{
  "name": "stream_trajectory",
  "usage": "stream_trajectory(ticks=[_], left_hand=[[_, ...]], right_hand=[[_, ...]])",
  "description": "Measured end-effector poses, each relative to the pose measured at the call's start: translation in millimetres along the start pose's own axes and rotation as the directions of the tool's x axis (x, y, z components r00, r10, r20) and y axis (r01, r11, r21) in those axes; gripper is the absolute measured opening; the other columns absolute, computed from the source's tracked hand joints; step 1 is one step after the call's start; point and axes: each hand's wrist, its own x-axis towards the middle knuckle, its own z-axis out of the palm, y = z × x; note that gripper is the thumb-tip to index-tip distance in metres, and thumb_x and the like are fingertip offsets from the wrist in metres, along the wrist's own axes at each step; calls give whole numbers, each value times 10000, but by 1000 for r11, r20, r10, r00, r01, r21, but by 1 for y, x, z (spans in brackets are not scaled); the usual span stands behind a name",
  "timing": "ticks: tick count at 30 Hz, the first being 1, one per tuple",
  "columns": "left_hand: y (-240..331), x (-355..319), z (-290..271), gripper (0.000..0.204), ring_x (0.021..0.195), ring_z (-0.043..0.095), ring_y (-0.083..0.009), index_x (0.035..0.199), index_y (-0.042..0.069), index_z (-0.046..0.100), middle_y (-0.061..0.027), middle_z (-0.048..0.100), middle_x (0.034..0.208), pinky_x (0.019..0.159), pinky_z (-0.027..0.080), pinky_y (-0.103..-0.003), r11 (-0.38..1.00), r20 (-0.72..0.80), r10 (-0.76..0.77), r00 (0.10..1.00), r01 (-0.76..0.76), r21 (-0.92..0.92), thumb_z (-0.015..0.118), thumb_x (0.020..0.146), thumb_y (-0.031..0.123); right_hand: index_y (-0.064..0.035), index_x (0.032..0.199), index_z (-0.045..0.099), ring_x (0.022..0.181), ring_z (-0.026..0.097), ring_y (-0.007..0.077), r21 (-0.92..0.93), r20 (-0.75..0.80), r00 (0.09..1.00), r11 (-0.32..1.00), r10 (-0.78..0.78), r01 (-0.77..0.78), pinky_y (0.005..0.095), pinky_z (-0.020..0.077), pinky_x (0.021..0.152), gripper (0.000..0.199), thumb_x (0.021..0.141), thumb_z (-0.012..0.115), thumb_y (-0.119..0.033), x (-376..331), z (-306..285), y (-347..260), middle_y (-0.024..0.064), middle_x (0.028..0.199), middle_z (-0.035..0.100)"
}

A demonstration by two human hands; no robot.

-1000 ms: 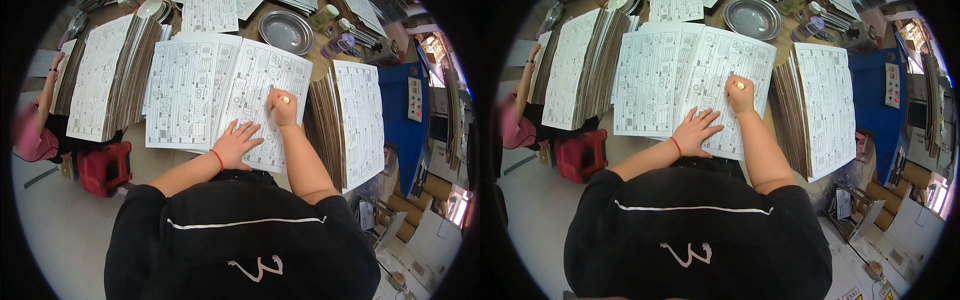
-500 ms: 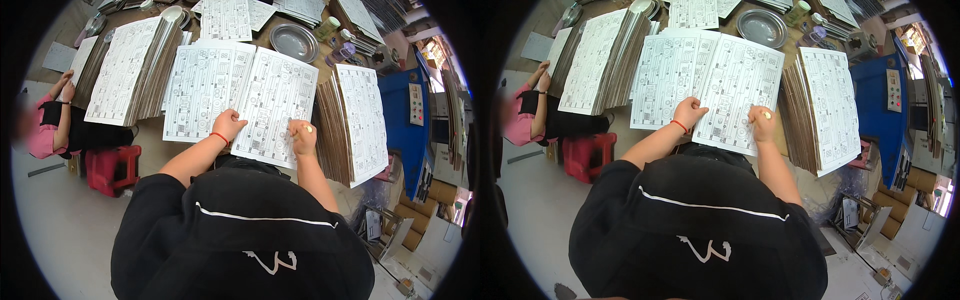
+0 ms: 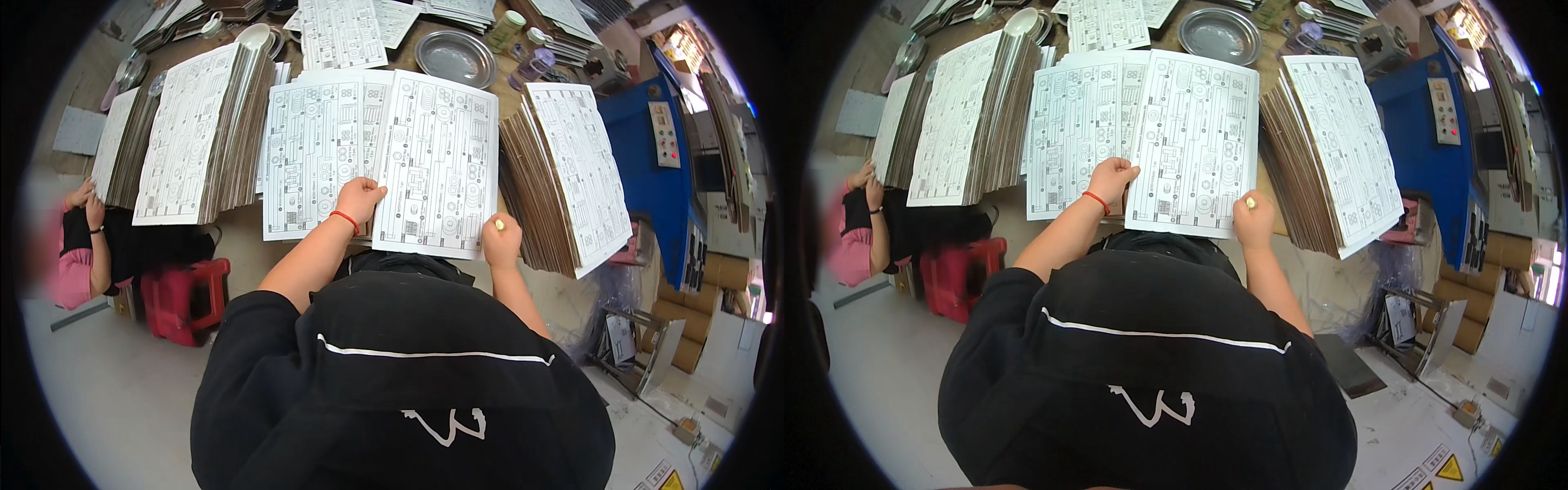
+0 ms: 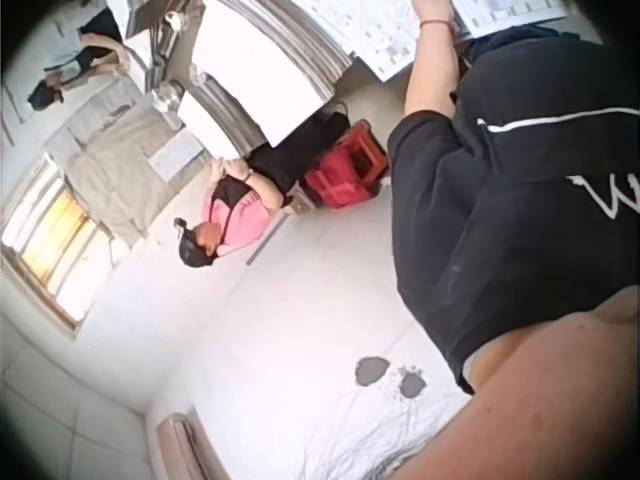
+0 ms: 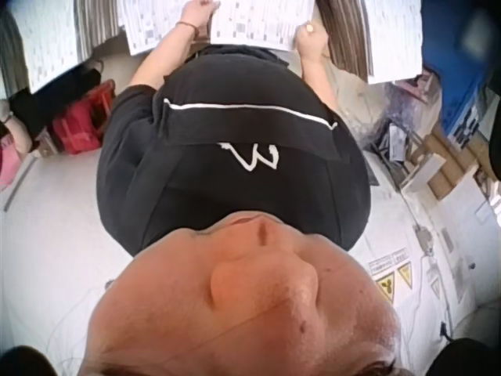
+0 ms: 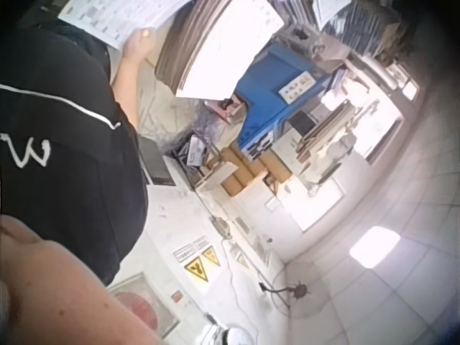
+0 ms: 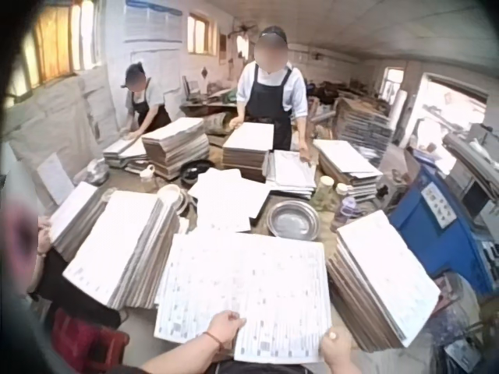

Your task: The person repeatedly marks printed sheets on a table using a small round object, then stacks the marked sheets. Other workers are present at the same table, also handling similar sheets.

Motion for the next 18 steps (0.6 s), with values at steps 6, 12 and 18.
stream_trajectory(ticks=[6,12,18], left_hand=[[25,-8,10,261,742,589,-129,979,-21,649,-54,660,841,706,499,-279,997,-49,-13,999,16,75,718,846,192],[27,-12,11,261,771,594,-141,983,-24,661,-62,668,853,724,500,-287,998,-42,-31,999,33,60,701,858,202],[17,-8,7,243,754,579,-118,953,-7,665,-53,650,830,707,500,-268,997,44,-71,997,72,-18,695,874,221]], right_hand=[[17,865,604,928,584,426,-381,-18,994,918,111,-109,470,479,829,250,724,588,-188,6,-3,7,228,1032,605],[-10,996,583,1169,532,427,-426,72,991,902,114,-73,449,456,947,317,743,593,-201,-18,20,9,290,1440,395],[-22,993,564,1046,599,453,-520,141,975,851,171,-74,483,503,853,309,753,618,-209,-26,20,-11,324,1481,307]])
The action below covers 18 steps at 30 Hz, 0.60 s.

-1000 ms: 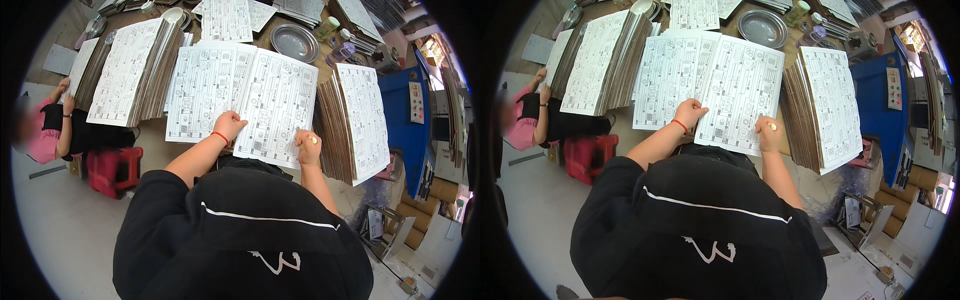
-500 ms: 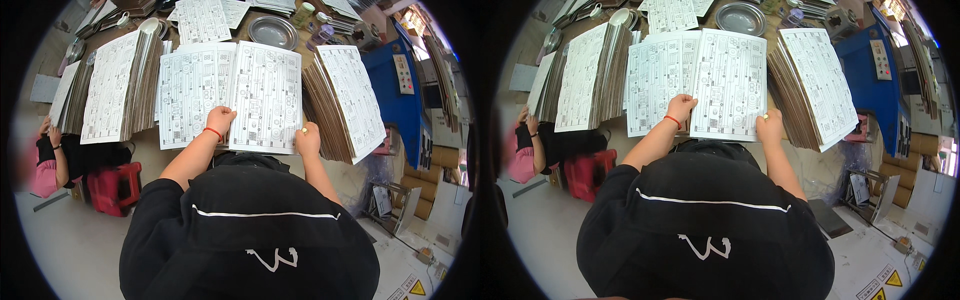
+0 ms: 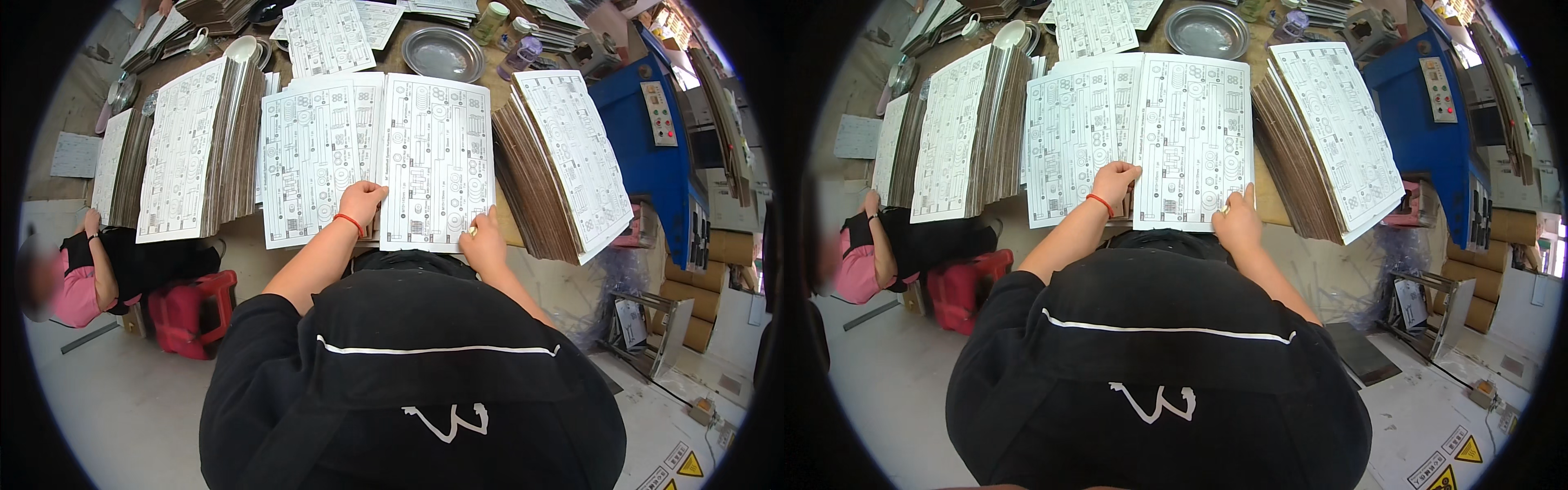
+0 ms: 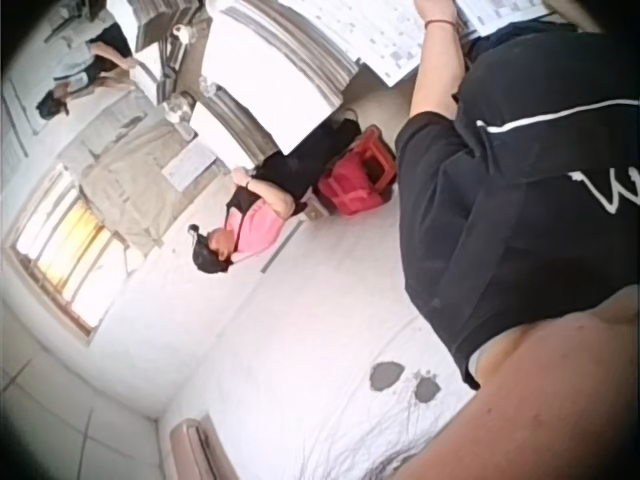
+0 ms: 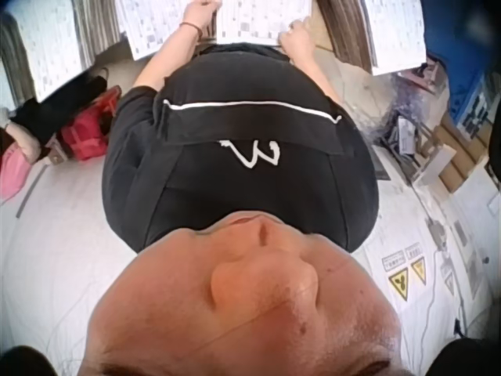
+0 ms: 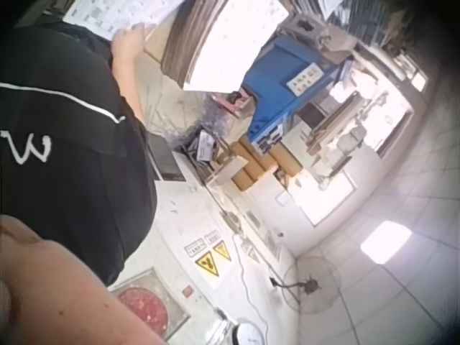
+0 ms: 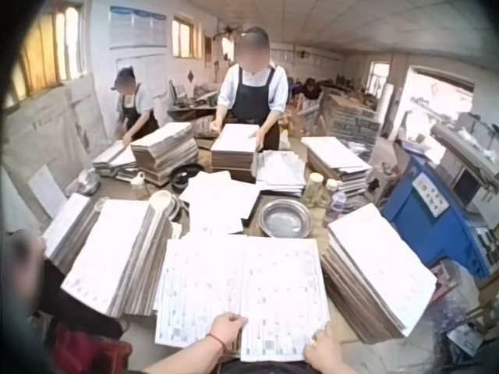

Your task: The person repeatedly marks printed sheets on a table using a small round object, then stacks the marked sheets. Other workers are present at the same table, also handling similar sheets.

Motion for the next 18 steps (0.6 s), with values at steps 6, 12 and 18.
stream_trajectory(ticks=[6,12,18], left_hand=[[-12,6,0,303,684,596,-153,991,-28,665,-79,659,814,636,508,-305,997,27,-4,1000,5,-71,688,871,249],[7,-4,-2,320,713,606,-153,1015,-32,648,-84,657,821,658,513,-300,998,53,-63,997,62,28,678,882,257],[-4,4,-10,333,773,627,-166,1064,-29,615,-108,670,922,705,517,-307,998,6,54,999,-54,42,666,888,249]], right_hand=[[-28,980,570,898,651,441,-92,61,998,995,-26,32,480,530,771,290,754,627,-201,-8,0,-7,328,1501,259],[-44,916,578,1063,599,425,7,80,997,1000,20,-20,448,509,827,229,737,611,-184,-8,-4,-9,295,1515,273],[-7,938,613,1095,604,358,11,97,995,1000,-1,0,432,514,850,267,747,603,-193,-2,-15,-3,176,1511,365]])
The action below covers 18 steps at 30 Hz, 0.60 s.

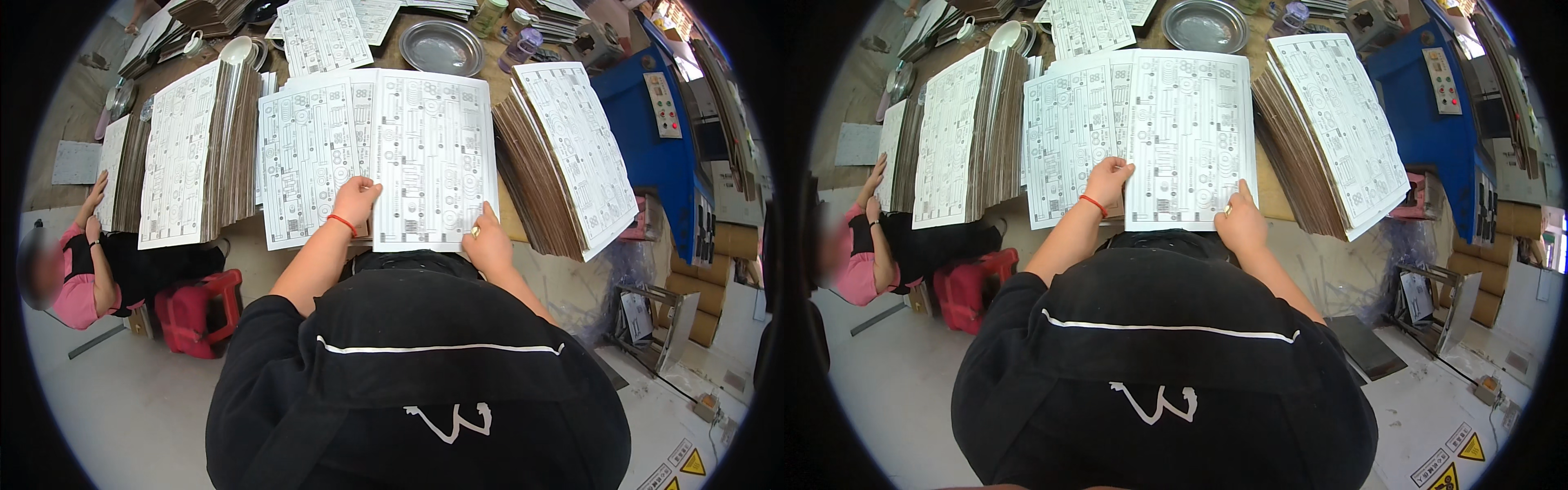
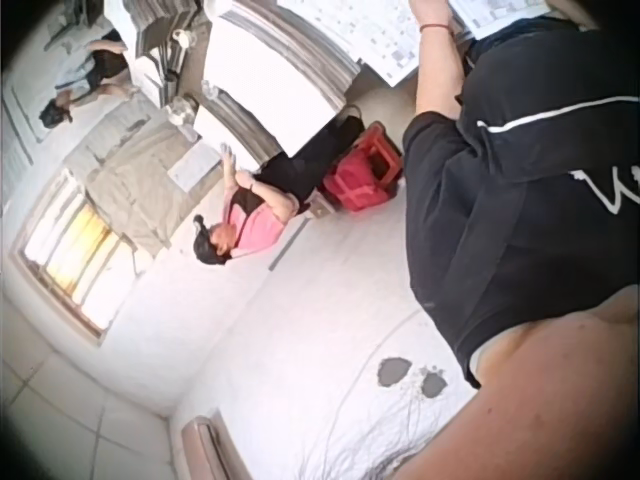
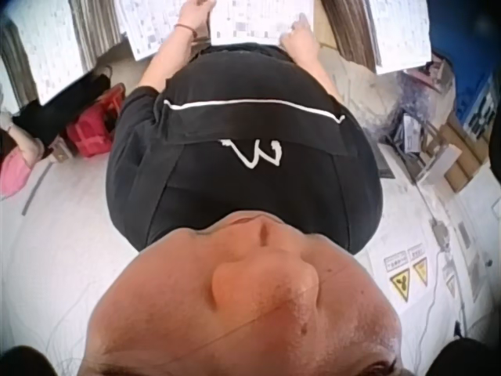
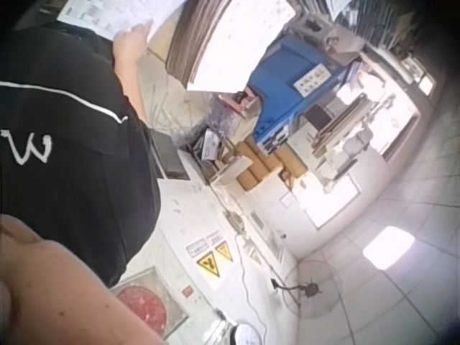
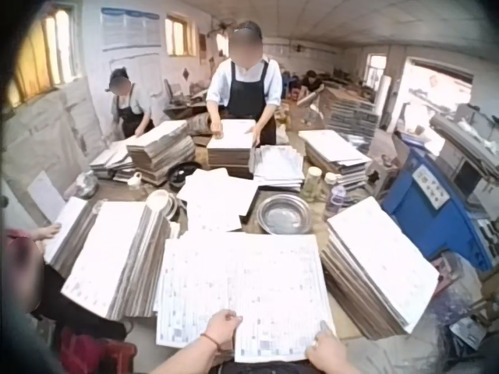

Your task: The person repeatedly marks printed sheets on a table using a small round object, then stacks the marked sheets. Other workers are present at the same table, also handling similar sheets.

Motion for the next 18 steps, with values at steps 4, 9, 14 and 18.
stream_trajectory(ticks=[4,9,14,18], left_hand=[[-33,20,-37,306,832,631,-204,1024,-29,635,-115,680,925,780,509,-339,992,-100,45,994,-33,118,644,898,249],[-35,10,-100,295,880,629,-213,1081,-16,599,-137,675,981,812,497,-338,997,-290,-81,954,77,-25,608,918,230],[-109,34,-180,280,898,649,-306,1098,-2,594,-163,683,963,833,496,-381,962,-620,67,781,114,248,582,921,215],[-123,24,-183,297,938,638,-328,1137,-1,584,-171,673,1010,874,489,-399,940,-679,62,732,185,285,582,914,195]], right_hand=[[7,985,630,1128,595,318,23,23,1000,1000,14,-14,421,515,867,312,750,607,-198,2,3,1,109,1495,415],[11,995,640,1127,596,323,12,25,1000,1000,2,-2,421,514,877,324,749,606,-198,-2,1,2,115,1491,419],[11,1009,655,1139,592,318,-34,90,996,999,10,-7,419,510,892,341,749,611,-204,3,-8,-4,115,1495,413],[5,1072,659,1176,573,308,-63,126,991,997,48,-41,412,495,926,384,756,611,-208,3,-13,-11,110,1498,410]])
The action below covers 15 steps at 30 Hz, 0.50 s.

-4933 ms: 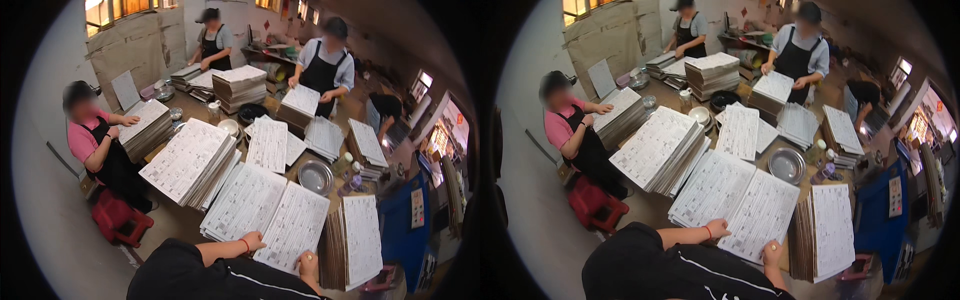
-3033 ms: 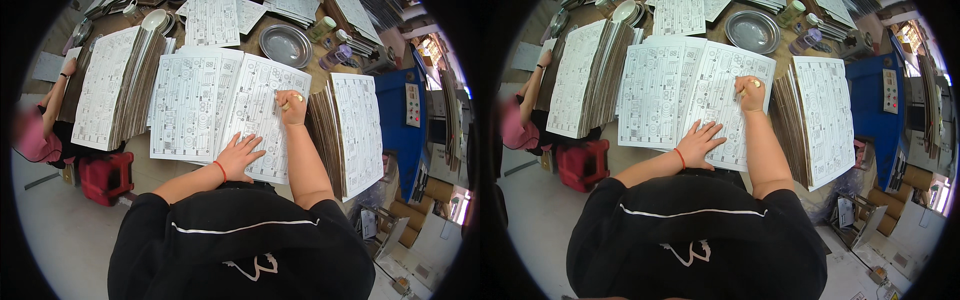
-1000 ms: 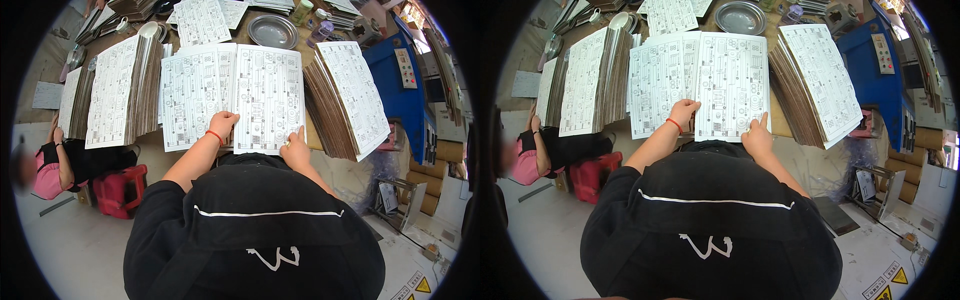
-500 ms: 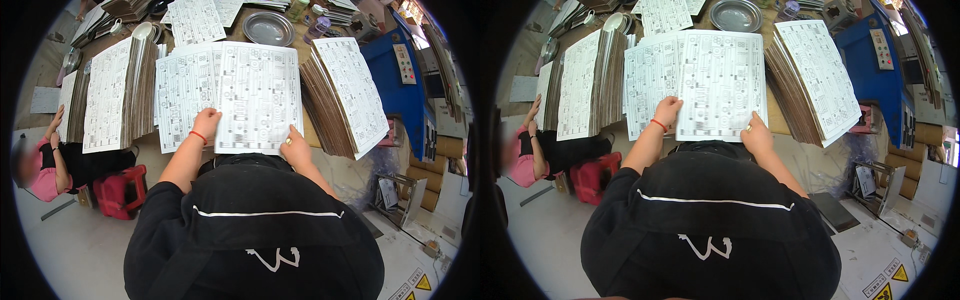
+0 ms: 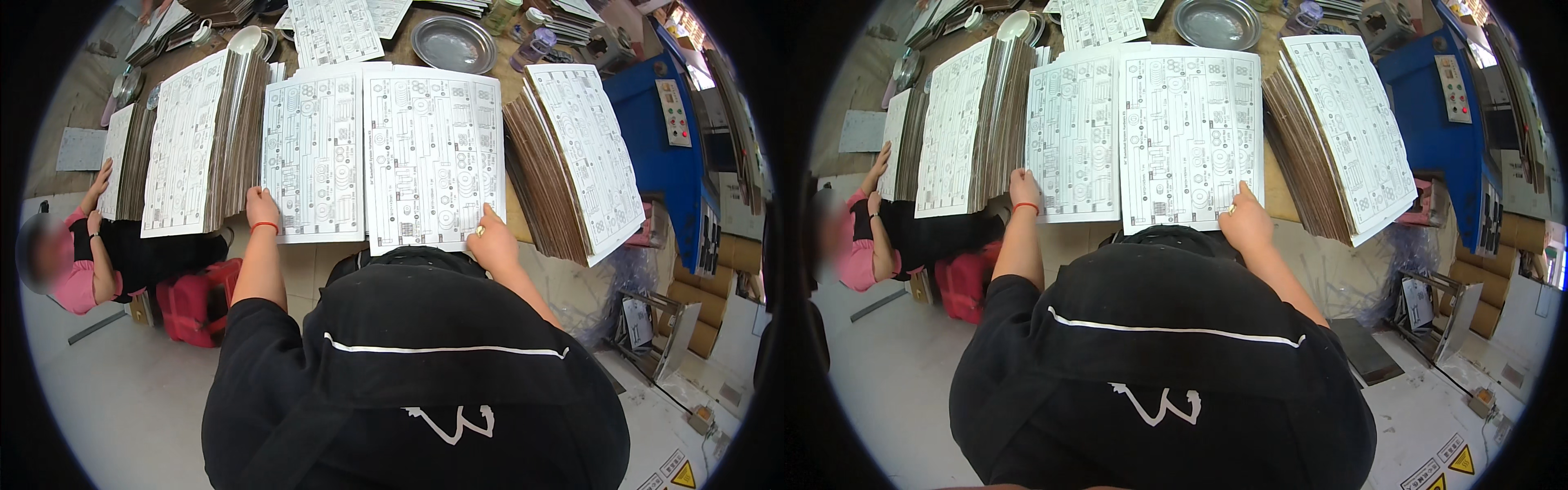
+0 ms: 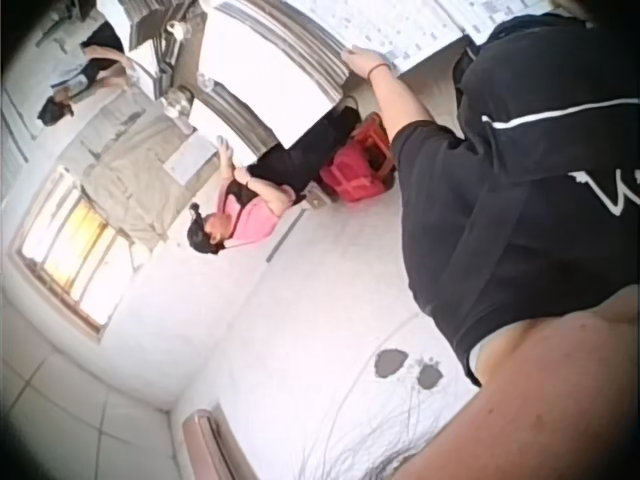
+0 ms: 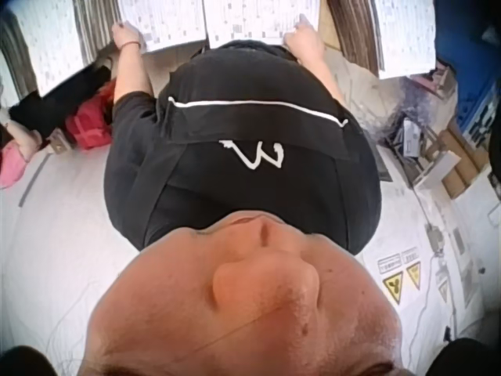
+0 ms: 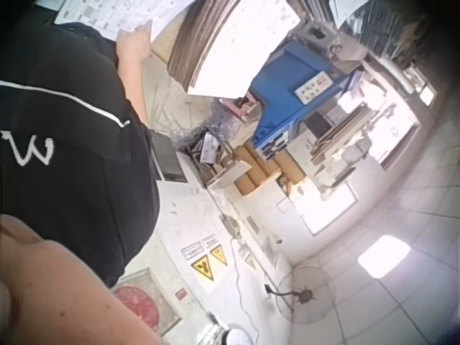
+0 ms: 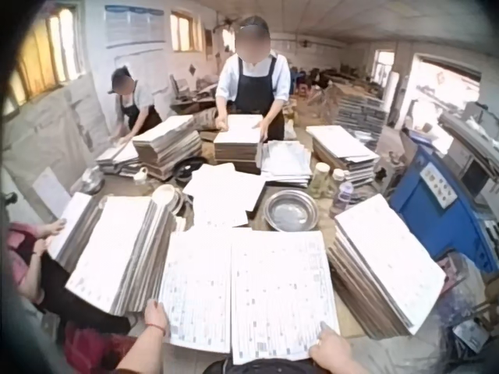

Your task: The person repeatedly marks printed sheets on a table using a small round object, then stacks the marked sheets. Other workers are present at the same table, also handling similar sheets.

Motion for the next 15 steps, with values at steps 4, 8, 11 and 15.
stream_trajectory(ticks=[4,8,11,15], left_hand=[[48,-42,13,471,1151,537,-345,1266,27,524,-187,548,1267,998,426,-440,944,-266,206,942,-121,306,667,847,187],[122,-97,40,688,1282,432,-402,1361,-51,406,-261,446,1380,1084,355,-445,826,10,547,837,-537,-172,735,788,141],[161,-136,74,869,1383,314,-409,1448,-41,300,-282,288,1501,1127,317,-424,786,293,618,730,-561,-260,767,787,275],[201,-168,91,827,1422,238,-409,1459,-21,293,-273,166,1550,1158,253,-458,817,413,572,709,-538,-208,727,821,275]], right_hand=[[-1,1118,653,1198,558,311,-24,20,1000,1000,7,-6,411,490,940,417,755,606,-201,-1,-1,-1,101,1504,402],[7,1065,661,1078,611,326,114,-66,998,993,3,5,395,500,877,378,740,584,-170,8,-5,6,147,1358,551],[23,941,648,904,643,258,390,-86,993,914,-87,113,356,500,773,272,732,552,-123,12,-31,-4,153,1191,656],[4,740,553,785,558,119,801,-120,955,541,-272,255,280,461,719,72,725,491,-30,18,-43,-11,140,1115,669]])
